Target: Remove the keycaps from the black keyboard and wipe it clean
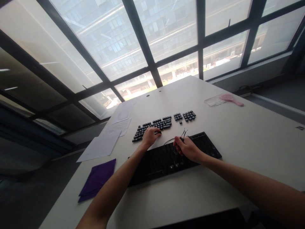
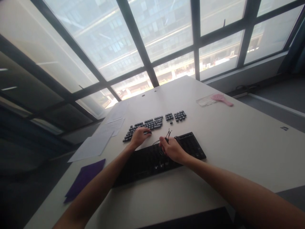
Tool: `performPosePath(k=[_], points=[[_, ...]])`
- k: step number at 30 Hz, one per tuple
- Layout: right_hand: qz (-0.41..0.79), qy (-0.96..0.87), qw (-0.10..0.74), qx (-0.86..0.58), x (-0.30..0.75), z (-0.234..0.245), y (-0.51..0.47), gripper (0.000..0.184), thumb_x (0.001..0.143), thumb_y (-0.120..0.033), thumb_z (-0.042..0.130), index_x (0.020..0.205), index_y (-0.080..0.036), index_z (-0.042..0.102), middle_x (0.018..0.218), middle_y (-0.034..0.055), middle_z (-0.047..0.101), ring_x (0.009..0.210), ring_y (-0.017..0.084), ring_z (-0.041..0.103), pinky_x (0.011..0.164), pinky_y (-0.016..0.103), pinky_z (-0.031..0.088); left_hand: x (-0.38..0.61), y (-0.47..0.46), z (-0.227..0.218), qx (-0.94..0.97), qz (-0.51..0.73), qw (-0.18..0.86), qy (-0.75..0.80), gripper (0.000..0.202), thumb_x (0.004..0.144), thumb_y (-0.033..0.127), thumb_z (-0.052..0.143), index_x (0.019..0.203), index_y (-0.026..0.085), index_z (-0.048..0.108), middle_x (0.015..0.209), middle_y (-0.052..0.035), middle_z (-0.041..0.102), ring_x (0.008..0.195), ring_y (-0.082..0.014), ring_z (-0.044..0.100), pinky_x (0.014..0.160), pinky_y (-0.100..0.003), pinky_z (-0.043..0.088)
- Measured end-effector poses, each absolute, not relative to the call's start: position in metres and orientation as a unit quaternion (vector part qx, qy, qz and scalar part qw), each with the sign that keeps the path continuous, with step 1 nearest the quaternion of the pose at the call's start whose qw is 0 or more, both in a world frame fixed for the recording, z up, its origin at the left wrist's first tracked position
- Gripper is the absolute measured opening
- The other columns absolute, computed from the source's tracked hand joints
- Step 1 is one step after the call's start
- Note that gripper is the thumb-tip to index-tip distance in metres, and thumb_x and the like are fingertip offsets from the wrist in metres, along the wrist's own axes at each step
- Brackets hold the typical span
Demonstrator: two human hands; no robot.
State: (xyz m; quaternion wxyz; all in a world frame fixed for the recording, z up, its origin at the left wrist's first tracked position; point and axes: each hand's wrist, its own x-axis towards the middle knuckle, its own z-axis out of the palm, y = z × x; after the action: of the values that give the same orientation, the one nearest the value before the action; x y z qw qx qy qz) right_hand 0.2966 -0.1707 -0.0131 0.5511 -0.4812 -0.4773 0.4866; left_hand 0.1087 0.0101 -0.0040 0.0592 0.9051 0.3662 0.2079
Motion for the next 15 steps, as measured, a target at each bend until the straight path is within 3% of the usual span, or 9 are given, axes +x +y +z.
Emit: performPosePath(k=[9, 15], points=[[0.492, -0.474, 0.551, -0.479, 0.297, -0.013, -0.171, 0.055, 0.092, -0.065, 0.044, 0.076, -0.015, 0.06, 0.059, -0.0013, 0.052, 0.045, 0.01, 0.049, 0.041, 0.022, 0.037, 0.085, 0.015, 0.01, 0.899, 0.235, 0.046, 0.366, 0.023, 0.075, 0.028, 0.08, 0.096, 0.02, 0.075, 0.095, -0.0045, 0.073, 0.093, -0.0238, 0.064, 0.091, -0.038, 0.046], [0.488, -0.481, 0.545, -0.483, 0.296, -0.015, -0.171, 0.056, 0.092, -0.066, 0.043, 0.077, -0.015, 0.06, 0.06, -0.0014, 0.052, 0.046, 0.01, 0.05, 0.041, 0.022, 0.038, 0.047, 0.022, 0.007, 0.894, 0.24, 0.037, 0.377, 0.022, 0.076, 0.029, 0.08, 0.097, 0.022, 0.076, 0.097, -0.004, 0.071, 0.095, -0.0231, 0.061, 0.093, -0.038, 0.045]])
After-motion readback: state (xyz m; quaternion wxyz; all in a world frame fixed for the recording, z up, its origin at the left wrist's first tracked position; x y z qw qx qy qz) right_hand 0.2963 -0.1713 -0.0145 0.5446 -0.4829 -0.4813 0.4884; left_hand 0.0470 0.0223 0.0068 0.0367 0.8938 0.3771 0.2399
